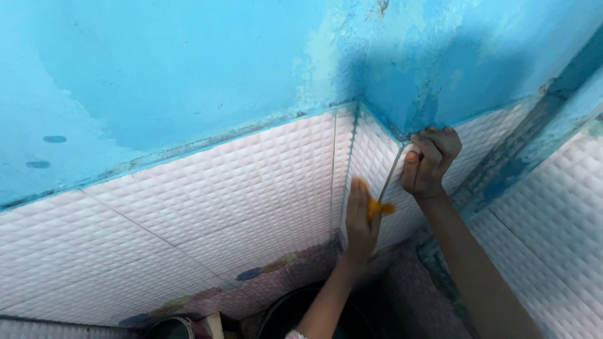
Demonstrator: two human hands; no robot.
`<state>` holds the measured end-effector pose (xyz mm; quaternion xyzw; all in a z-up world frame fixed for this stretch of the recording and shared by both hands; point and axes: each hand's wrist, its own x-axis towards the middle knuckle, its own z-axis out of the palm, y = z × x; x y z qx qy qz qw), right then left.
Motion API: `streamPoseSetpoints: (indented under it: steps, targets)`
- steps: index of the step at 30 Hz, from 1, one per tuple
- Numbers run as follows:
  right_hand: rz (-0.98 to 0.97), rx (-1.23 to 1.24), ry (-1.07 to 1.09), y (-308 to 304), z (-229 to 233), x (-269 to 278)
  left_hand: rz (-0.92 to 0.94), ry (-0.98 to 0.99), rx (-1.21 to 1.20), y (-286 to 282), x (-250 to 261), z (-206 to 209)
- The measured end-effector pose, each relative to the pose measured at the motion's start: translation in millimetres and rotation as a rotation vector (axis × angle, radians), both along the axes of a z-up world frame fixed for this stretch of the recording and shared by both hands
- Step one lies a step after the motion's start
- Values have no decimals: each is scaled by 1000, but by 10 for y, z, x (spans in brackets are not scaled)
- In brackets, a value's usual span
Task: The person wipes the white-tiled and blue-painted bathroom walls using a yellow sponge, moving it repeatedly across the tiles and into the corners.
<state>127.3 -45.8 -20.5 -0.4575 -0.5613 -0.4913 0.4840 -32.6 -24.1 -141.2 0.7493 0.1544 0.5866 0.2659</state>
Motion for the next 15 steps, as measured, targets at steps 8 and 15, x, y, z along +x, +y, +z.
streamPoseSetpoints:
  steps: [8,15]
  targets:
    - [9,-19,13,8,-79,65,-1,-81,233,170,134,1252]
    - [43,-2,13,2,14,18,13,-38,70,45,99,768]
